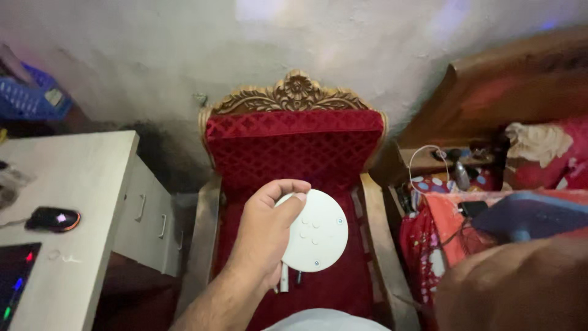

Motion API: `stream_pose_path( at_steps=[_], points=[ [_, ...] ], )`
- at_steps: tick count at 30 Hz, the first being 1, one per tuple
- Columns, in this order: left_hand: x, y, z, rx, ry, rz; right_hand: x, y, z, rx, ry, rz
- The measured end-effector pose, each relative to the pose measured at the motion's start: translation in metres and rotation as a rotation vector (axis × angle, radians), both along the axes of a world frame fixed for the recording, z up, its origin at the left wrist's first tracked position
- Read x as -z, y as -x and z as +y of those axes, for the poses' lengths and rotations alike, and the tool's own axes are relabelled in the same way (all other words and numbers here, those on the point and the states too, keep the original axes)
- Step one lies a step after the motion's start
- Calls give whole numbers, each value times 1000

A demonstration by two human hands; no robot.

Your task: The person holds a white round plastic device base on their lap and uses a screwdriver to drive screws into its mounting holes, turning the device over between screws and continuing to tighten screws on the back panel.

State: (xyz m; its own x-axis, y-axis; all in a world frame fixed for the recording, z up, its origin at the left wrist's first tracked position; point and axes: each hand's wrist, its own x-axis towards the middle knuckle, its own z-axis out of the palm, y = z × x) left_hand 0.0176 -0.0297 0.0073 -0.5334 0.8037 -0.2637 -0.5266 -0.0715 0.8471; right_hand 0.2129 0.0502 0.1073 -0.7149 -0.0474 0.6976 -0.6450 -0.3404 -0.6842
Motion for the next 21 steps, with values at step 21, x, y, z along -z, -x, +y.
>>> stream_pose_path(
  at_steps=[21],
  points=[
    [2, -1, 7, -21, -140, 102, -5, 19, -22, -150, 45, -51]
  ],
)
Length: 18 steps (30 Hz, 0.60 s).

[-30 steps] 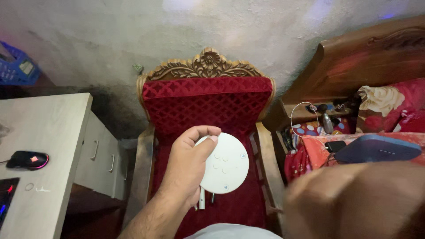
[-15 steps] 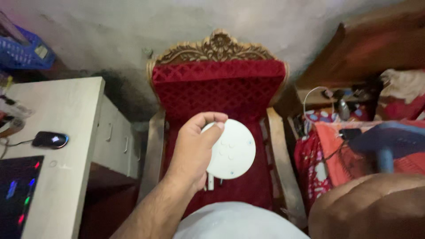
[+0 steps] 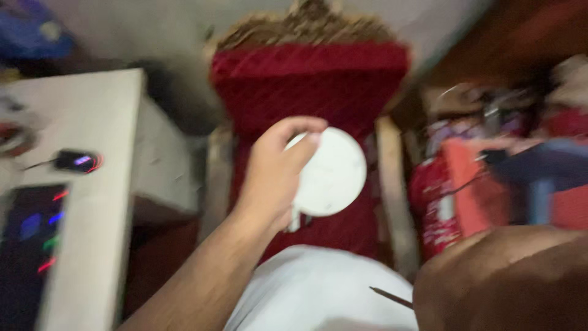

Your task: The person holds a white round plastic device base on their lap and uses a screwdriver to drive screws into its mounting holes, turning the device over between screws and continuing to tighten screws on the back panel.

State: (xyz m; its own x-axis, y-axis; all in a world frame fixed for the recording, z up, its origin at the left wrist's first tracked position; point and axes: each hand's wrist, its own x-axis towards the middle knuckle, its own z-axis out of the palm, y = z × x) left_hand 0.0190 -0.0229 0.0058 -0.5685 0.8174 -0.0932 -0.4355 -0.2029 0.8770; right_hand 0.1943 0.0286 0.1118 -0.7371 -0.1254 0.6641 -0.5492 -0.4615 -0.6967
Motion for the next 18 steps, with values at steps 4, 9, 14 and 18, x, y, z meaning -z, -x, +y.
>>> stream_pose_path(
  at_steps=[4, 9, 14, 18],
  points=[
    [-2, 4, 0, 19, 37, -84, 4, 6, 2, 23, -30, 9],
    [-4, 3, 0, 34, 24, -96, 10, 0, 6, 85, 19, 23],
    [-8, 6, 4, 31, -13, -66, 14, -4, 12, 321, 141, -59],
    [-9, 11, 1, 18, 82, -60, 23, 11, 22, 623, 285, -266]
  ],
)
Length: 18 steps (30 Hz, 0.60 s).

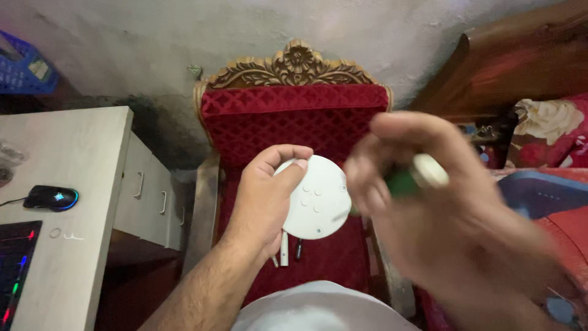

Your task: The person holds a white round plastic device base on their lap and uses a screwdriver to drive screws into its mounting holes, turning the device over between screws and continuing to tighten screws on the back panel.

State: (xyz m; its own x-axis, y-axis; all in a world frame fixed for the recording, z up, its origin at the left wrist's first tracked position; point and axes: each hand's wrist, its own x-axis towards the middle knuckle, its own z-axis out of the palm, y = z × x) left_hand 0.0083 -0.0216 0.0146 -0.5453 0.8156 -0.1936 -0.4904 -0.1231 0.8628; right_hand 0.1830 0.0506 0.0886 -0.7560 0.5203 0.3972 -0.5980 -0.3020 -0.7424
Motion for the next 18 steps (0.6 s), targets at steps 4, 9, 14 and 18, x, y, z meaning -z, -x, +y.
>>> stream_pose_path(
  at_steps=[4, 9, 14, 18],
  points=[
    [2, 0, 3, -33, -11, 40, 10, 21, 13, 173, -82, -27],
    [1, -2, 7, -65, -73, 99, 6, 42, 33, 380, -200, -61],
    [-3, -2, 5, -24, -13, 60, 14, 51, 35, 454, -331, -156],
    [-4, -3, -2, -18, -15, 29, 25, 48, 32, 440, -419, -164]
  ],
)
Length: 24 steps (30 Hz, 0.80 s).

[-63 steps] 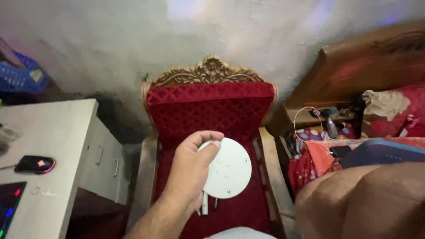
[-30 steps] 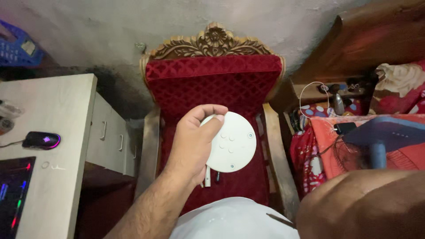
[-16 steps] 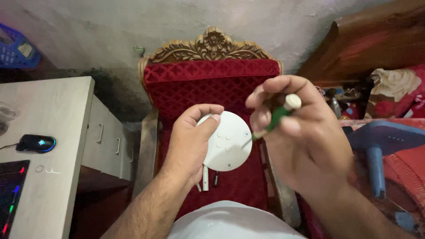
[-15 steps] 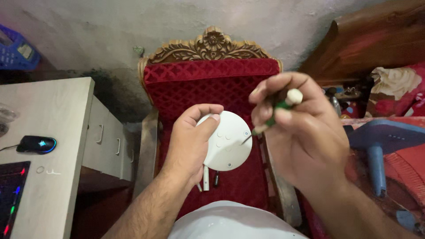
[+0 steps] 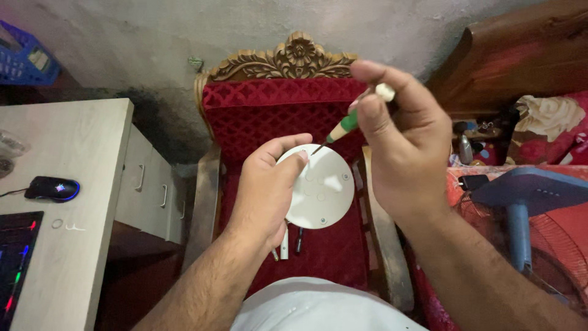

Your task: The person holds a white round plastic device base on their lap and uses a screwdriver to drive screws into its mounting holes, turning the device over between screws and continuing to tighten screws on the back panel.

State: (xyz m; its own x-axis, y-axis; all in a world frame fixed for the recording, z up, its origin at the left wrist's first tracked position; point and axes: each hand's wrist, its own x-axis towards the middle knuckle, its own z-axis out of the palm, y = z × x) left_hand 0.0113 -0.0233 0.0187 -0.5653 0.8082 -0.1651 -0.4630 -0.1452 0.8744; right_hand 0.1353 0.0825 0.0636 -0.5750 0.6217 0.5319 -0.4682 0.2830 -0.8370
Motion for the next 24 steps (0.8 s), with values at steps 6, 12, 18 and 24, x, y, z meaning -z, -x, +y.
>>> stream_pose_path(
  at_steps=[6, 12, 18, 24],
  points=[
    [0, 0, -2, -20, 8, -17, 8, 1, -1, 15, -140, -2],
    [-1, -1, -6, -13, 75, 28, 11, 3, -1, 34, -210, -48],
    [2, -3, -6, -16, 69, -14, 15, 6, -2, 44, -215, -77],
    [7, -2, -4, -20, 51, -7, 11, 4, 0, 53, -217, -91]
  ],
)
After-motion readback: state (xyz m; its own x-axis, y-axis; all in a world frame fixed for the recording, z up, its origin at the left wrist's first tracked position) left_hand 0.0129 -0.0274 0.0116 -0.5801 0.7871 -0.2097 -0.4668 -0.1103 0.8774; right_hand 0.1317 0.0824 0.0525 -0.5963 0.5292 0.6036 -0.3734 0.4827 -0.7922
